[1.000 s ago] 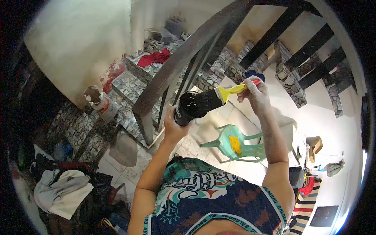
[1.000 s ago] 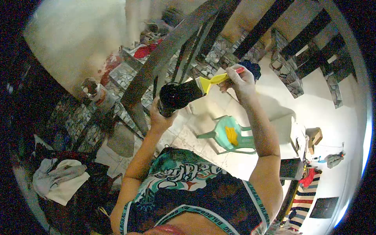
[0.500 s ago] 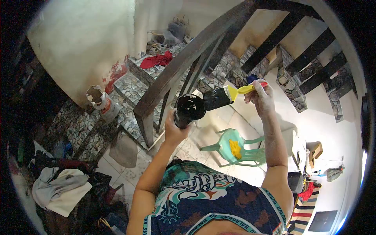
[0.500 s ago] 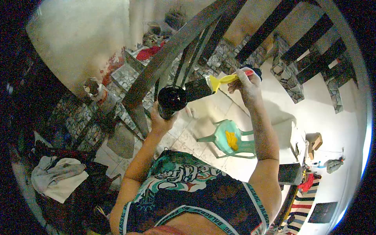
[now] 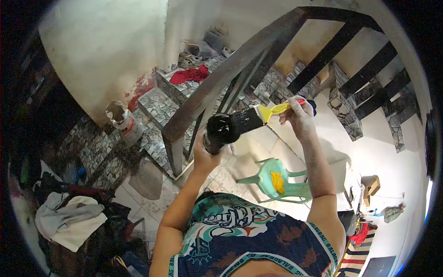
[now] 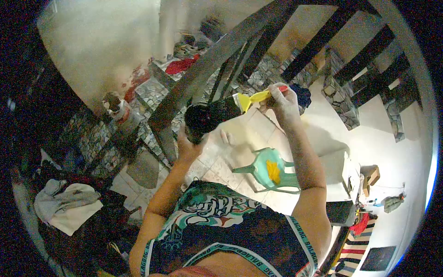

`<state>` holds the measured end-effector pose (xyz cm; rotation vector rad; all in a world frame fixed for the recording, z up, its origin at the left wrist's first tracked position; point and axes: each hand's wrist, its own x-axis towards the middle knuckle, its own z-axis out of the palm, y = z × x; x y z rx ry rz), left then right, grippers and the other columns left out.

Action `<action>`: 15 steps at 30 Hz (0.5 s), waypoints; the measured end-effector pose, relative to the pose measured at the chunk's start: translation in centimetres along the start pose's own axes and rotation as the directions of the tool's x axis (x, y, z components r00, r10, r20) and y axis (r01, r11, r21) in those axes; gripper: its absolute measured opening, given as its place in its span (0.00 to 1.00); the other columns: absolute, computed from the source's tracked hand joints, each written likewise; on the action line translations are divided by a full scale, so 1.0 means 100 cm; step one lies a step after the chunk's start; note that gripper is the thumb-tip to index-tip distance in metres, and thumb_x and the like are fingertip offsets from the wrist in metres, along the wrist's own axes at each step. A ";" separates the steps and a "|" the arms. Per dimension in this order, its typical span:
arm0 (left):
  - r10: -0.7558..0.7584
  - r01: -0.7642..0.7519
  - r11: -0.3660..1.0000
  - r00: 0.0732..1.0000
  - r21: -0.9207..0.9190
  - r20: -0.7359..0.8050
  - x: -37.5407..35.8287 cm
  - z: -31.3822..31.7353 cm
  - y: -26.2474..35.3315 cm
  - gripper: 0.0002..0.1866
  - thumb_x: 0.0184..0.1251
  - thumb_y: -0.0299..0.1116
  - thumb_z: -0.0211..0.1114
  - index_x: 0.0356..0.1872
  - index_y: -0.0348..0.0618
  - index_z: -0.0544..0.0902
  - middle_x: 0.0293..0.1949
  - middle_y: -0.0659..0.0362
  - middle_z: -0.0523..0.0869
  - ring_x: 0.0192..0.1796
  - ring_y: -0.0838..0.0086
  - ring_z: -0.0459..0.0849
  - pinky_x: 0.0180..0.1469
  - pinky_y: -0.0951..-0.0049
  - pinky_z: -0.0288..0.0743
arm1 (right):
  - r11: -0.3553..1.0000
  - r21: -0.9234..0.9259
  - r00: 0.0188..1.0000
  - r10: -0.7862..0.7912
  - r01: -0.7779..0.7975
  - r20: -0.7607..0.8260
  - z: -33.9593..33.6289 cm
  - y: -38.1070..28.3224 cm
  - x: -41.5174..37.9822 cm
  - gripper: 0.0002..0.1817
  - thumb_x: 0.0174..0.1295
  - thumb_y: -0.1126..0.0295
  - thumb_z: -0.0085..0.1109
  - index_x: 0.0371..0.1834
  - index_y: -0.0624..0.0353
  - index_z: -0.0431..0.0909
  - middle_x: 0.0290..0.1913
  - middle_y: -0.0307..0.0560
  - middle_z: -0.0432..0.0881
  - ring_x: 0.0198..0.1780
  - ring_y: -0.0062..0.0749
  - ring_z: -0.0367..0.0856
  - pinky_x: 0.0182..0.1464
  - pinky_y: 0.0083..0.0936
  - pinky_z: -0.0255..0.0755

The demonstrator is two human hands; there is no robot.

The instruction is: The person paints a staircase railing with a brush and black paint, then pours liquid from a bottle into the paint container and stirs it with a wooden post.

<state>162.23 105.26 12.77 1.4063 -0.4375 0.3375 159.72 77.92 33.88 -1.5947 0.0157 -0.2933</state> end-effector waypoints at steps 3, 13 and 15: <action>-0.042 0.050 0.997 0.989 0.055 -0.139 -0.006 -0.014 0.014 0.34 0.53 0.31 0.81 0.60 0.33 0.74 0.48 0.49 0.87 0.49 0.62 0.87 0.55 0.65 0.79 | 0.998 0.005 0.998 -0.058 0.058 -0.023 0.010 -0.010 0.019 0.13 0.74 0.61 0.61 0.43 0.61 0.77 0.33 0.53 0.86 0.28 0.34 0.86 0.30 0.28 0.82; 0.051 -0.019 0.982 0.985 0.190 -0.162 -0.033 -0.071 0.052 0.36 0.52 0.30 0.81 0.62 0.33 0.74 0.54 0.46 0.84 0.59 0.59 0.84 0.62 0.63 0.76 | 0.948 -0.260 0.980 -0.153 0.181 0.126 0.105 -0.023 0.104 0.12 0.75 0.62 0.62 0.42 0.61 0.79 0.32 0.45 0.86 0.28 0.28 0.86 0.32 0.26 0.82; -0.264 0.235 0.960 0.942 -0.152 -0.209 -0.054 -0.081 0.041 0.37 0.52 0.28 0.80 0.63 0.33 0.73 0.55 0.47 0.84 0.59 0.60 0.84 0.62 0.63 0.76 | 0.905 -0.361 0.972 -0.180 0.224 0.151 0.105 -0.024 0.124 0.13 0.74 0.61 0.63 0.41 0.61 0.80 0.32 0.41 0.85 0.29 0.25 0.85 0.33 0.24 0.81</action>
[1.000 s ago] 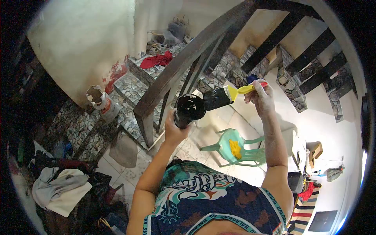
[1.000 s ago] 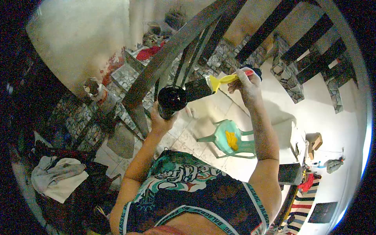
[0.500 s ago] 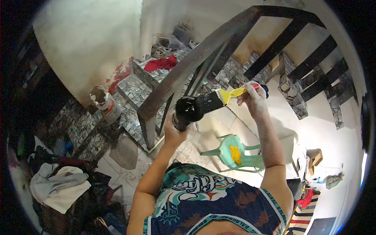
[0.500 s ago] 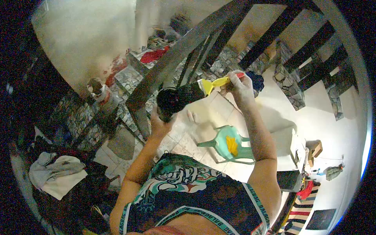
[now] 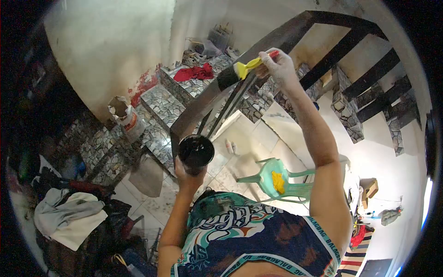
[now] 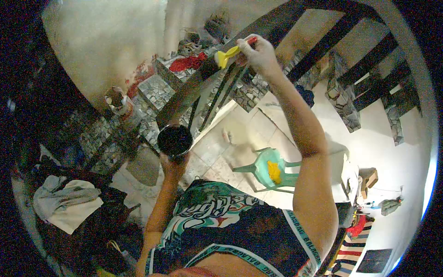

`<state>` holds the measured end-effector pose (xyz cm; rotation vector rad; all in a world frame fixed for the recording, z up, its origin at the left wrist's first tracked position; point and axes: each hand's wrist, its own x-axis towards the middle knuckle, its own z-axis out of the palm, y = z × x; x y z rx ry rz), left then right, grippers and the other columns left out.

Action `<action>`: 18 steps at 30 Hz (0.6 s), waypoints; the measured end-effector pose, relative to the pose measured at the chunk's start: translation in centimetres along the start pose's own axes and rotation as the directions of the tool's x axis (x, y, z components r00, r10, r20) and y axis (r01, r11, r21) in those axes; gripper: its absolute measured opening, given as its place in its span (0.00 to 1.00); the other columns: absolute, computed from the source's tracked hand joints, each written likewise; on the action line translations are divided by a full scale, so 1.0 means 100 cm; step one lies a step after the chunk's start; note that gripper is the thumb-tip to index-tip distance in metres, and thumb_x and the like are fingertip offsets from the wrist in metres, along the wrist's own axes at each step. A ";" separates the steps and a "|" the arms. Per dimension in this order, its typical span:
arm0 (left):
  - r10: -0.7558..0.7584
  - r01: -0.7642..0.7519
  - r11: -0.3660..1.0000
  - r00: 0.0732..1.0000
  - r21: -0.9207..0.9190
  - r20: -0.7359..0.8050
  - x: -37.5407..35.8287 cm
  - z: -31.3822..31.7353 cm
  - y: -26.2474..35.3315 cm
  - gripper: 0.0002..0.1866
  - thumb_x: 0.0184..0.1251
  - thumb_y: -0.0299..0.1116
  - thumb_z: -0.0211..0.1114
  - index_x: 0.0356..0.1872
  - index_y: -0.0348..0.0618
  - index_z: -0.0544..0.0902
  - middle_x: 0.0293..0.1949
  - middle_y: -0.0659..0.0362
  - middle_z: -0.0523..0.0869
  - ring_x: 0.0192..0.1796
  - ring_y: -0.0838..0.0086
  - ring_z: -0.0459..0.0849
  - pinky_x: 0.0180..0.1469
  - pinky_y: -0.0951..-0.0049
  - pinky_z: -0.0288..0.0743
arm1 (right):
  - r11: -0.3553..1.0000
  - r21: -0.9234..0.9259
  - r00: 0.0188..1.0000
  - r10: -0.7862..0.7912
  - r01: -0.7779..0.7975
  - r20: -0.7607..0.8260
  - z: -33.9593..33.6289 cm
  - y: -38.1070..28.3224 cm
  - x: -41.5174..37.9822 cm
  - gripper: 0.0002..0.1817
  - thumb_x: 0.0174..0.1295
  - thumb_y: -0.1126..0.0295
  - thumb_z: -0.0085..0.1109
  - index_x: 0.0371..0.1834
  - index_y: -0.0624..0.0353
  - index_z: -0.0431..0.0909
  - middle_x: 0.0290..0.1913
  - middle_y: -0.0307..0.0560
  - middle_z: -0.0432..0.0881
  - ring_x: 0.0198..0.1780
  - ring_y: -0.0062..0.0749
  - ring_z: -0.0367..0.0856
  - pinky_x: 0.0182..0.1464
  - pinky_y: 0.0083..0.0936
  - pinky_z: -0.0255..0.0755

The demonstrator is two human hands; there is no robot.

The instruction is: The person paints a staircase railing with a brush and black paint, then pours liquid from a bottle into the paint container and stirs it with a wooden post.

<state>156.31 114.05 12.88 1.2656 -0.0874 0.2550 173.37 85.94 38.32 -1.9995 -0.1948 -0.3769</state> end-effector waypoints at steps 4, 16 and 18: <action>-0.124 0.120 0.990 0.991 -0.080 -0.050 -0.030 -0.059 -0.043 0.33 0.55 0.23 0.77 0.63 0.35 0.74 0.56 0.50 0.85 0.57 0.63 0.85 0.58 0.65 0.80 | 0.929 -0.352 0.988 -0.141 0.111 -0.059 -0.044 -0.010 0.039 0.15 0.74 0.58 0.63 0.40 0.61 0.82 0.30 0.38 0.84 0.30 0.19 0.81 0.35 0.22 0.77; -0.079 0.135 0.891 0.986 0.434 -0.144 -0.046 -0.153 -0.058 0.29 0.56 0.27 0.79 0.58 0.33 0.77 0.53 0.50 0.86 0.54 0.62 0.86 0.58 0.64 0.79 | 0.439 -0.770 0.884 -0.275 0.464 0.377 0.020 -0.072 0.015 0.13 0.73 0.64 0.62 0.45 0.65 0.79 0.32 0.52 0.82 0.30 0.39 0.78 0.39 0.32 0.75; -0.002 0.082 0.886 0.985 0.457 -0.174 -0.043 -0.160 -0.069 0.28 0.56 0.27 0.79 0.57 0.33 0.78 0.53 0.49 0.86 0.53 0.61 0.86 0.57 0.63 0.79 | 0.409 -0.790 0.889 -0.200 0.457 0.411 0.038 -0.077 0.007 0.13 0.73 0.63 0.60 0.42 0.64 0.81 0.37 0.55 0.84 0.37 0.53 0.81 0.44 0.35 0.78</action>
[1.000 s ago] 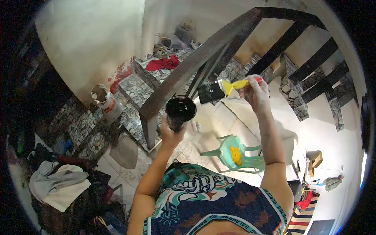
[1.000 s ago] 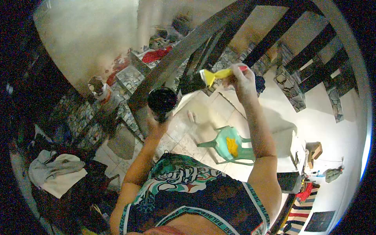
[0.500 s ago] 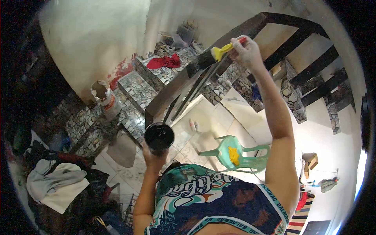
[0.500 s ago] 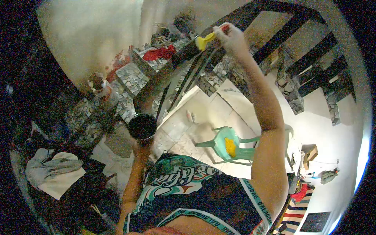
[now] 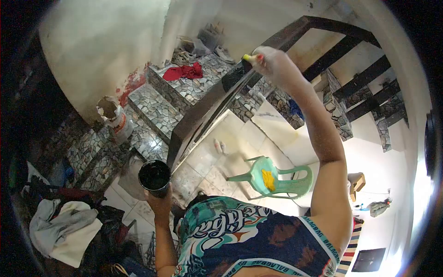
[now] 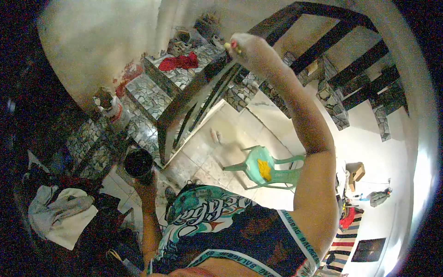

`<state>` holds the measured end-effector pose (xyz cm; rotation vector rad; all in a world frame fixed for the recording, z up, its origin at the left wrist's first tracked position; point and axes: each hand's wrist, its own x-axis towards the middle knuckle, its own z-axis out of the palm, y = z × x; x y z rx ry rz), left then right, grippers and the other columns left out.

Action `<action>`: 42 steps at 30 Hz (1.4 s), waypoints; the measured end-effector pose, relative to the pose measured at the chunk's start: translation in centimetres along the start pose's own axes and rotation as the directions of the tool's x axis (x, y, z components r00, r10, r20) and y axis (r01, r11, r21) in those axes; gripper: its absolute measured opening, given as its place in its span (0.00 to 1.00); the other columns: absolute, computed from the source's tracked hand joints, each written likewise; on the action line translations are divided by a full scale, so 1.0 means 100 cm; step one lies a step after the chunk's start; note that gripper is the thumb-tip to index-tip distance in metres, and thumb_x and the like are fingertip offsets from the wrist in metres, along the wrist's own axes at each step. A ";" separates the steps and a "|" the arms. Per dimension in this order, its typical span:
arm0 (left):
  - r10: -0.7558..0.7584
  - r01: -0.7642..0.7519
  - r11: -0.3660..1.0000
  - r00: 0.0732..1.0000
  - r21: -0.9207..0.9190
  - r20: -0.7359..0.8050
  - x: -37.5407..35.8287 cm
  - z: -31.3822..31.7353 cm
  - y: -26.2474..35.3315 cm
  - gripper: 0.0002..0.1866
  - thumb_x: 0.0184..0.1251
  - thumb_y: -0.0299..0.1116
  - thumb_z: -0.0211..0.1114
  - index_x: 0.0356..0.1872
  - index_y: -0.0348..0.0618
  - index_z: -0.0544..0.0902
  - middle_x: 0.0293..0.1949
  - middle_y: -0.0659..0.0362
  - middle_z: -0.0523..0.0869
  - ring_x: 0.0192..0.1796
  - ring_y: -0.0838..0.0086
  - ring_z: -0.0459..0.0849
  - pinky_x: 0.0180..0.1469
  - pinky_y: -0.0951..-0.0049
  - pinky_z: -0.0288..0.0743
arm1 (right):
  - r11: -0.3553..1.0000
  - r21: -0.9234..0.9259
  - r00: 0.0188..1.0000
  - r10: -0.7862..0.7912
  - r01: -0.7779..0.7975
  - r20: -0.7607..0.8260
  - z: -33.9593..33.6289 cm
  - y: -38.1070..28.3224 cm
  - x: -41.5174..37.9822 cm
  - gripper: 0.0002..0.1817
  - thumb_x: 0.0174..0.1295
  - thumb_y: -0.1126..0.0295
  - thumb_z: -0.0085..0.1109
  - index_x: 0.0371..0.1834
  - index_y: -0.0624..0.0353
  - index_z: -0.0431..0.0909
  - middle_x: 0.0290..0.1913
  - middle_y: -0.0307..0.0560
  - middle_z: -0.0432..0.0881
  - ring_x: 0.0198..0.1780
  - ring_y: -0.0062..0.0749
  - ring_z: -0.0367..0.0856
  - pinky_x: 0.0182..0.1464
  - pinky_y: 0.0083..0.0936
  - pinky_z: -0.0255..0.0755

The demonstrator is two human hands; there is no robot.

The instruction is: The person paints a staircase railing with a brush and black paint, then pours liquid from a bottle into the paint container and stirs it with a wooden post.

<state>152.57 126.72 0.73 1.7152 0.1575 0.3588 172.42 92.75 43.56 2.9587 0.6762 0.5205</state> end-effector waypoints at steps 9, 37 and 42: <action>-0.010 0.010 0.966 1.000 0.260 -0.002 0.006 -0.035 -0.036 0.32 0.58 0.30 0.79 0.62 0.32 0.75 0.60 0.45 0.81 0.61 0.56 0.82 0.60 0.57 0.79 | 0.877 0.144 0.849 -0.481 0.459 0.221 0.075 -0.136 -0.038 0.08 0.69 0.64 0.55 0.36 0.55 0.78 0.42 0.47 0.82 0.49 0.46 0.82 0.51 0.39 0.77; -0.177 0.225 0.950 0.960 0.219 -0.219 0.014 -0.039 0.031 0.34 0.63 0.30 0.76 0.66 0.29 0.68 0.62 0.44 0.78 0.63 0.59 0.81 0.63 0.60 0.77 | 0.858 0.122 0.836 -0.514 0.499 0.195 0.088 -0.131 -0.031 0.05 0.61 0.70 0.61 0.38 0.55 0.77 0.37 0.45 0.80 0.40 0.37 0.83 0.43 0.32 0.82; -0.106 0.169 0.971 0.936 0.166 -0.335 0.006 -0.032 0.039 0.34 0.65 0.32 0.75 0.66 0.27 0.69 0.61 0.45 0.79 0.64 0.59 0.79 0.68 0.60 0.71 | 0.766 0.366 0.843 -0.526 0.528 -0.115 0.096 -0.156 -0.045 0.08 0.66 0.66 0.63 0.35 0.57 0.77 0.33 0.49 0.81 0.38 0.43 0.85 0.40 0.37 0.80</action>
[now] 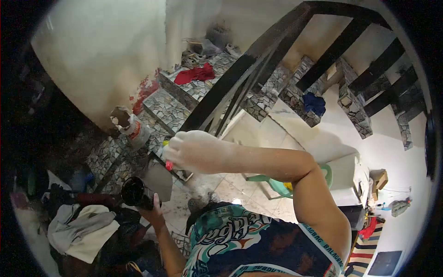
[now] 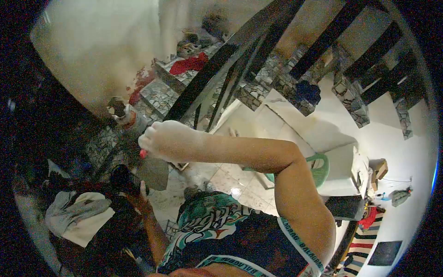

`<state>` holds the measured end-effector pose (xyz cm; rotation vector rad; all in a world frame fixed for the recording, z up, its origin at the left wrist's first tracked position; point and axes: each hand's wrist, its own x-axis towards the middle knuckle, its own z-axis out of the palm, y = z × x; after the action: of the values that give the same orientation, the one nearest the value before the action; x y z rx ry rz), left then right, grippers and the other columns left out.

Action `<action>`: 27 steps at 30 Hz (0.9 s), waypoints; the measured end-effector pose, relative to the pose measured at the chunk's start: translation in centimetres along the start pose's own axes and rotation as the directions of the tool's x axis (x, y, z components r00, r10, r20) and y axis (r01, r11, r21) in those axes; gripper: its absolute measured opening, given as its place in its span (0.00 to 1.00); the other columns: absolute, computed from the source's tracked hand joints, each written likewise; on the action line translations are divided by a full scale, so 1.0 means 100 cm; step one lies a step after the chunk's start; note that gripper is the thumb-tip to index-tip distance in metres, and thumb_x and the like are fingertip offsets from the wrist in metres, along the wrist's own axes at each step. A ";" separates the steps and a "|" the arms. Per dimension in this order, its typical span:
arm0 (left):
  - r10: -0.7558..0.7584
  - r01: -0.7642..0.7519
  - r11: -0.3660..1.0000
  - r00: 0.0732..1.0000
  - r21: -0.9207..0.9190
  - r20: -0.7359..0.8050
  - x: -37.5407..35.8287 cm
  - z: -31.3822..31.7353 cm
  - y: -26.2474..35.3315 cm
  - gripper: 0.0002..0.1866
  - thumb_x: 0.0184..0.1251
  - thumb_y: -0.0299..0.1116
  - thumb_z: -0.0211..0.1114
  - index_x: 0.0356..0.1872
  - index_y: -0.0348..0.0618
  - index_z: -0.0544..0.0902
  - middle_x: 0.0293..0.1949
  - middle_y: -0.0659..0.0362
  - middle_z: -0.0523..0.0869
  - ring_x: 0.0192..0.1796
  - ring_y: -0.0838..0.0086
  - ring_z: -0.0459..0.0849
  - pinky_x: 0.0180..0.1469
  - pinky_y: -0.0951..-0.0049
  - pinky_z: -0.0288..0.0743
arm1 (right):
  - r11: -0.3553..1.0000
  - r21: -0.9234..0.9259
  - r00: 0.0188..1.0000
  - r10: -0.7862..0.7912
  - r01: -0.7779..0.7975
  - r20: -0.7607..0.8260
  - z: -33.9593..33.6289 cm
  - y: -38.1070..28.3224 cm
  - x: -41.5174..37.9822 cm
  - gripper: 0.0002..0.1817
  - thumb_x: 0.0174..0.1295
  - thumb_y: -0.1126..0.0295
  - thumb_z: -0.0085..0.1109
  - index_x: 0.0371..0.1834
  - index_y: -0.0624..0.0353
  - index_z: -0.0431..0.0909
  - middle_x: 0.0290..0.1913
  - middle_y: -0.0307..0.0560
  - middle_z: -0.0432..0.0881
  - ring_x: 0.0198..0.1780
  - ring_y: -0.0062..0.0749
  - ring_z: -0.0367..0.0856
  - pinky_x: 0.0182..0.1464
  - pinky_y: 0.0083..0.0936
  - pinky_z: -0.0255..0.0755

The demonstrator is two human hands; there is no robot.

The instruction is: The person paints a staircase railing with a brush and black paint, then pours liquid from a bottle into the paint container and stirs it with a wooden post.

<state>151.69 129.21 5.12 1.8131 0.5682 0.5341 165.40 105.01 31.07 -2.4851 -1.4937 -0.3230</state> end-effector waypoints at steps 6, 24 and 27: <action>0.042 -0.045 0.998 0.997 0.042 0.071 0.002 -0.017 -0.006 0.35 0.64 0.30 0.76 0.67 0.28 0.68 0.64 0.46 0.77 0.65 0.59 0.77 0.68 0.62 0.69 | 0.863 0.207 0.877 0.479 -0.461 -0.039 -0.070 0.054 -0.022 0.11 0.69 0.64 0.60 0.38 0.62 0.80 0.32 0.61 0.85 0.39 0.59 0.87 0.42 0.47 0.79; 0.277 -0.280 0.958 0.832 -0.067 0.481 0.135 -0.105 -0.077 0.24 0.55 0.29 0.81 0.52 0.36 0.82 0.50 0.53 0.88 0.50 0.63 0.87 0.57 0.61 0.78 | 0.744 0.152 0.733 0.667 -0.650 -0.135 -0.008 0.015 0.023 0.15 0.71 0.60 0.65 0.37 0.64 0.84 0.25 0.56 0.82 0.25 0.35 0.81 0.33 0.34 0.77; 0.276 -0.280 0.958 0.833 -0.065 0.479 0.139 -0.121 -0.074 0.24 0.55 0.29 0.81 0.53 0.37 0.83 0.49 0.52 0.88 0.51 0.61 0.88 0.57 0.59 0.78 | 0.559 -0.139 0.576 0.797 -0.817 -0.184 -0.035 0.048 0.009 0.15 0.74 0.60 0.60 0.38 0.62 0.85 0.30 0.47 0.87 0.29 0.23 0.84 0.35 0.26 0.78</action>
<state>154.33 148.78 2.71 1.9558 -0.0426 0.2459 169.84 102.56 34.28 -2.9371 -0.1308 -0.4213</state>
